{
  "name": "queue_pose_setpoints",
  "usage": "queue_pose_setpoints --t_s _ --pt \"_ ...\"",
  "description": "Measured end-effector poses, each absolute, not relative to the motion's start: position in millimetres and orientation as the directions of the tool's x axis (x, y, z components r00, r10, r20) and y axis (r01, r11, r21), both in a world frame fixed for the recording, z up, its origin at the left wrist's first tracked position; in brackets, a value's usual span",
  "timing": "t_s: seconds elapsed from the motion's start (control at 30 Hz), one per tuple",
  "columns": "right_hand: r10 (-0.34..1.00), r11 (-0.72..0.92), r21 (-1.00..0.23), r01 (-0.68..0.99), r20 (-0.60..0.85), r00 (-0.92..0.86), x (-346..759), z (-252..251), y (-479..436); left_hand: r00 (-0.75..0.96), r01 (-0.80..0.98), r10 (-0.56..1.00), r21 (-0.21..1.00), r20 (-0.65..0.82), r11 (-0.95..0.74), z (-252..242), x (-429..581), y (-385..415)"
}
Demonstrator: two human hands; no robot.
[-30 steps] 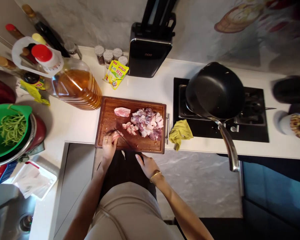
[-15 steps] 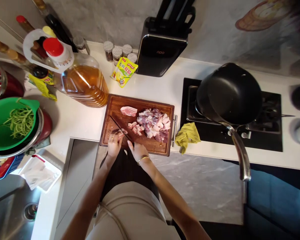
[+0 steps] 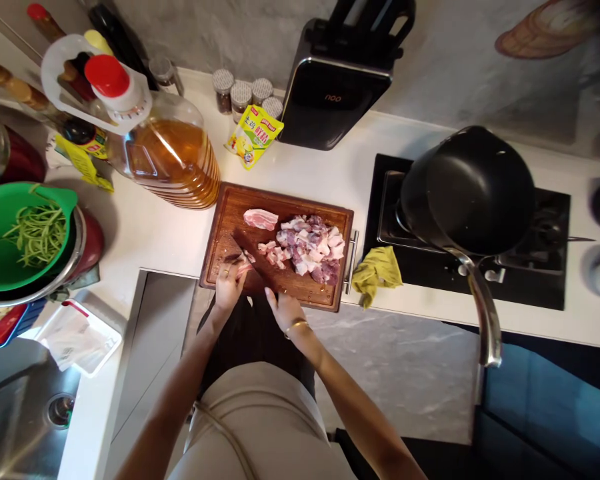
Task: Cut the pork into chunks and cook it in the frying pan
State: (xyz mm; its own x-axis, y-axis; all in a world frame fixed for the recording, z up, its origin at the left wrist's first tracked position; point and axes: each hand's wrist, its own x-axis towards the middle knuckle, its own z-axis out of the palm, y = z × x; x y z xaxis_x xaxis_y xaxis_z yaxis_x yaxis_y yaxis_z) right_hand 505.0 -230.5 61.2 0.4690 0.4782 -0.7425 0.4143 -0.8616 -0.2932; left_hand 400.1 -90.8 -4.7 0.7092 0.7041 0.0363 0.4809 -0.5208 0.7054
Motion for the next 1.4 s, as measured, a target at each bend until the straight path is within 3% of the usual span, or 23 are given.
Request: queue_pose_setpoints --t_s 0.2,0.37,0.53,0.7,0.93,1.13,1.4 --pt "0.508 -0.853 -0.328 0.406 -0.701 0.5 503.5 41.9 -204.3 0.715 0.48 0.697 0.682 0.061 -0.552 -7.4 398.7 -92.5" --pt "0.534 -0.839 -0.344 0.422 -0.674 0.511 508.7 40.7 -242.6 0.676 0.499 0.734 0.69 0.068 -0.524 -8.0 399.9 -95.7" --pt "0.597 -0.802 -0.437 0.407 -0.591 0.543 518.8 44.2 -281.8 0.665 0.482 0.743 0.712 0.083 -0.51 -9.9 400.9 -95.1" --pt "0.555 -0.831 -0.372 0.414 -0.606 0.57 520.8 48.8 -289.5 0.677 0.484 0.733 0.71 0.066 -0.511 -4.8 400.5 -93.8" --pt "0.59 -0.807 -0.417 0.418 -0.598 0.543 508.5 49.1 -279.1 0.668 0.493 0.74 0.695 0.082 -0.523 -4.2 400.6 -95.4" --pt "0.513 -0.845 -0.296 0.446 -0.684 0.518 497.4 50.6 -225.5 0.69 0.51 0.72 0.655 0.076 -0.558 -15.7 395.6 -95.4" --pt "0.514 -0.849 -0.323 0.419 -0.689 0.51 511.1 52.7 -211.2 0.701 0.496 0.703 0.628 0.118 -0.6 -14.2 392.9 -94.0"
